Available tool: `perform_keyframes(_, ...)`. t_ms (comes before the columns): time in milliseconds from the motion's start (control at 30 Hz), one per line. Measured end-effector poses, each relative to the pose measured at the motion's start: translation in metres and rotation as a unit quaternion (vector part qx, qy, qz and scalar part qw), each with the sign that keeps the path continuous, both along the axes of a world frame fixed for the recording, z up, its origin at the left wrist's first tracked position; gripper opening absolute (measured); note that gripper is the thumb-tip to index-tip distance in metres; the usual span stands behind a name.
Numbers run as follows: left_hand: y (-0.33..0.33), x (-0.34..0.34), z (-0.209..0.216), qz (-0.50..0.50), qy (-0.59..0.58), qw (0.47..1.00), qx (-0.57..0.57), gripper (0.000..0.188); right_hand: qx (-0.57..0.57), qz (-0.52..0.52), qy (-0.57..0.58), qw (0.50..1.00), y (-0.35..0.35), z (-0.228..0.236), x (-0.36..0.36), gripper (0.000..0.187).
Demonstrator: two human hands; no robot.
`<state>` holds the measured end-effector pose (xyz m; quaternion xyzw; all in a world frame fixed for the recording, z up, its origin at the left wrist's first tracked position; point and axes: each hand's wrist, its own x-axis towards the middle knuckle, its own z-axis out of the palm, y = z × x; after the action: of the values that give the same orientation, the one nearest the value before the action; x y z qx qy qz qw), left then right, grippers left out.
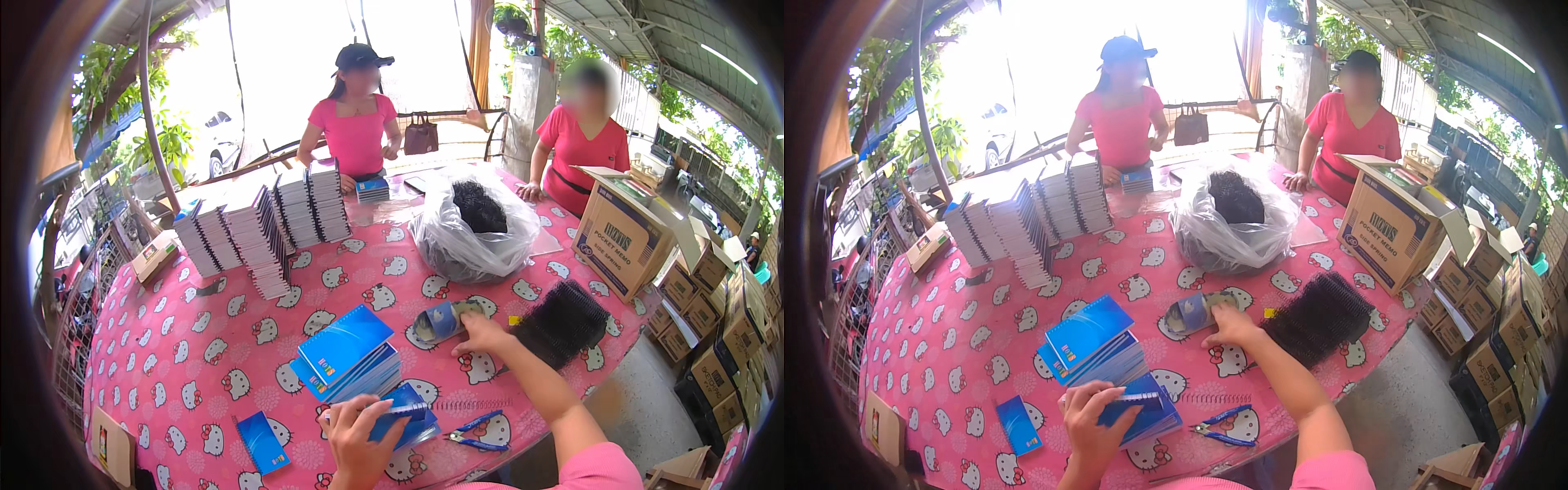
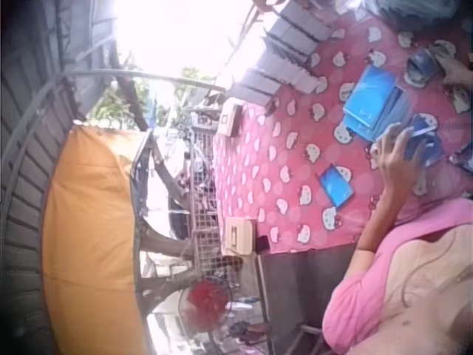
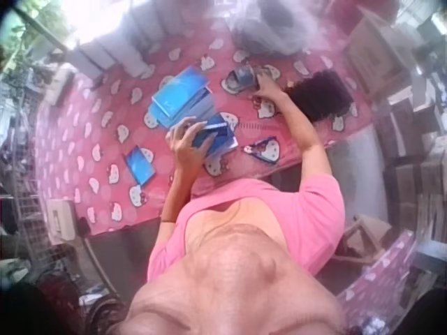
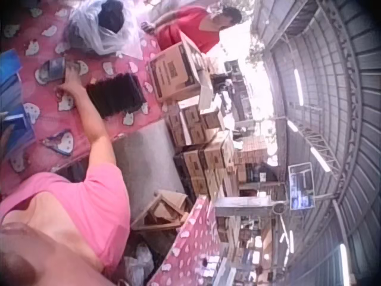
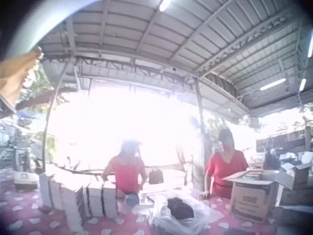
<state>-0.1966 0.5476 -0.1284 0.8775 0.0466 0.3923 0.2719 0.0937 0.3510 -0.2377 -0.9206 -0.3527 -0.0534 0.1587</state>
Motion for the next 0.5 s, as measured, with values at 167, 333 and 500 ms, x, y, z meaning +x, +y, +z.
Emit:
perform_keyframes(167, 0.002, 0.004, -0.005, -0.007, -0.007, 1.0, 0.018, 0.031, 0.014, -0.021, -0.019, 1.0, 0.006, -0.014, 0.013, 0.055)
perform_keyframes(333, -0.004, 0.003, -0.008, -0.006, -0.007, 1.0, 0.027, 0.034, 0.067, -0.022, -0.186, 0.98, 0.016, -0.013, 0.008, 0.047)
perform_keyframes(500, -0.006, 0.008, -0.007, -0.011, -0.001, 1.0, 0.004, 0.034, 0.064, -0.125, 0.063, 0.988, 0.01, 0.022, 0.003, 0.056)
